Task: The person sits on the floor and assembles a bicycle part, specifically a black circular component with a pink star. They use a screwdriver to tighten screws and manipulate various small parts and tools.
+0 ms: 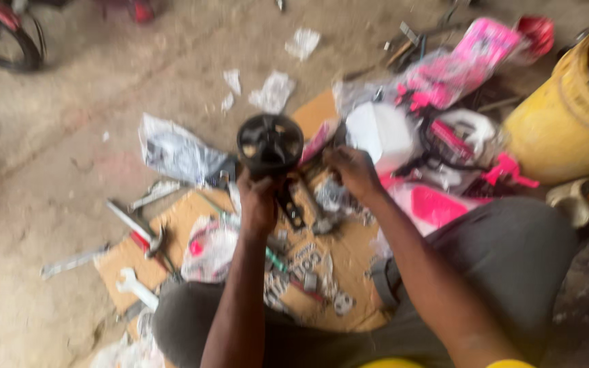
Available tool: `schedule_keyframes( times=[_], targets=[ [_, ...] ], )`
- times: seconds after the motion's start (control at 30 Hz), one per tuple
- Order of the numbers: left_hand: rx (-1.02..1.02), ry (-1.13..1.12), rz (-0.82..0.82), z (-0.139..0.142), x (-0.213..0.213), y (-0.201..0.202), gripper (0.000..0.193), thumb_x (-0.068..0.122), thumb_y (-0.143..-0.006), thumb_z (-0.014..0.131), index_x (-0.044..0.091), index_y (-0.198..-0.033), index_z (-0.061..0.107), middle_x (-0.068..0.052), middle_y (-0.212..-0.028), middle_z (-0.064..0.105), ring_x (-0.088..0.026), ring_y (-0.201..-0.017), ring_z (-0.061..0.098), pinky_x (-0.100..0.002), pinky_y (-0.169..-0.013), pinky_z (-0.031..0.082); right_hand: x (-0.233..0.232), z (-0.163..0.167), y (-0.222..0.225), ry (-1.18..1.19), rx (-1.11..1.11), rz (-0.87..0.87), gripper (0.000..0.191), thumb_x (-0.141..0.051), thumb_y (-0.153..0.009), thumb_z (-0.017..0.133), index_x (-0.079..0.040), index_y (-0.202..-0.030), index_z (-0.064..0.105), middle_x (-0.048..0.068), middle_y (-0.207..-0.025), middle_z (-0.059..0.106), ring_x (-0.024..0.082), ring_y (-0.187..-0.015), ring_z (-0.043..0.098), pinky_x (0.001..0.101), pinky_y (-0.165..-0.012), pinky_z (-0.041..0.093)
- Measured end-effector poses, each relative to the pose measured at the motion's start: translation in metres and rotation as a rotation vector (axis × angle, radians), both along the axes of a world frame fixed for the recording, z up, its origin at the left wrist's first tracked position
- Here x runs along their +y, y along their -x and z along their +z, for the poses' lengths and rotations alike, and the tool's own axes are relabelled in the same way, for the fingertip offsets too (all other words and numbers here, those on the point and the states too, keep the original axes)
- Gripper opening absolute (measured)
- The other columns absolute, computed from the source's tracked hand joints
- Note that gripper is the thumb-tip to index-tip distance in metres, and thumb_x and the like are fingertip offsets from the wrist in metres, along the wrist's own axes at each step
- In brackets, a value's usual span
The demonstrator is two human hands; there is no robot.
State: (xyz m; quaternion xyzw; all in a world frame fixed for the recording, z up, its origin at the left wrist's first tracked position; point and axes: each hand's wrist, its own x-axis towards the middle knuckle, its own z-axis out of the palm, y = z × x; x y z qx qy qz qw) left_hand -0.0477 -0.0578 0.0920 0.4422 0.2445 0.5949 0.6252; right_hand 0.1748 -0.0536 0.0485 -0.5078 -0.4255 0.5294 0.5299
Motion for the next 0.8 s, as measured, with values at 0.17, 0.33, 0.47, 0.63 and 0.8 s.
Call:
schedule_keyframes(
  times=[0.17, 0.33, 0.47, 0.63, 0.8],
  targets=[
    [-0.156, 0.069, -0.077, 0.025, -0.007, 0.002, 0.042, 0.032, -0.097, 0.065, -0.001, -0.123, 0.061, -0.011, -0.107, 0.068, -0.02, -0.095, 0.067, -0.034, -0.086, 0.056, 0.001, -0.088, 0.01, 0.322, -0.126, 0.05, 0.016, -0.02, -0.092, 0.076, -0.006, -0.088, 0.069, 0.003, -0.071, 0.064, 0.012, -0.056, 0.059, 0.0292, -0.05, 0.047],
    [0.093, 0.211, 0.23, 0.025, -0.001, 0.004, 0.039, 0.027, -0.097, 0.074, -0.004, -0.118, 0.064, -0.011, -0.1, 0.069, -0.017, -0.087, 0.066, -0.034, -0.08, 0.055, -0.009, -0.139, 0.03, 0.062, -0.94, 0.373, 0.017, -0.013, -0.078, 0.079, -0.009, -0.094, 0.081, 0.013, -0.092, 0.078, 0.025, -0.082, 0.074, 0.0373, -0.076, 0.058],
    [0.111, 0.232, 0.227, 0.016, 0.009, 0.016, 0.043, 0.032, -0.099, 0.073, -0.007, -0.117, 0.068, -0.012, -0.106, 0.073, -0.018, -0.096, 0.069, -0.033, -0.092, 0.057, -0.007, -0.152, 0.054, 0.076, -1.045, 0.44, 0.015, -0.013, -0.083, 0.075, -0.013, -0.097, 0.08, 0.012, -0.102, 0.076, 0.03, -0.096, 0.072, 0.0406, -0.09, 0.055],
    [0.016, 0.306, 0.216, 0.001, 0.018, 0.017, 0.047, 0.036, -0.099, 0.071, -0.007, -0.116, 0.063, -0.012, -0.105, 0.07, -0.02, -0.099, 0.069, -0.037, -0.093, 0.059, -0.007, -0.157, 0.072, 0.116, -1.337, 0.631, 0.018, -0.024, -0.088, 0.075, -0.011, -0.101, 0.074, 0.007, -0.106, 0.074, 0.024, -0.105, 0.066, 0.053, -0.101, 0.043],
    [0.026, 0.329, 0.21, -0.011, 0.023, 0.019, 0.062, 0.054, -0.102, 0.058, -0.005, -0.121, 0.058, -0.012, -0.101, 0.068, -0.018, -0.093, 0.064, -0.034, -0.084, 0.055, -0.012, -0.161, 0.077, 0.002, -1.516, 0.574, 0.024, -0.03, -0.092, 0.072, -0.009, -0.104, 0.072, 0.01, -0.108, 0.07, 0.025, -0.111, 0.057, 0.0544, -0.102, 0.036]
  ],
)
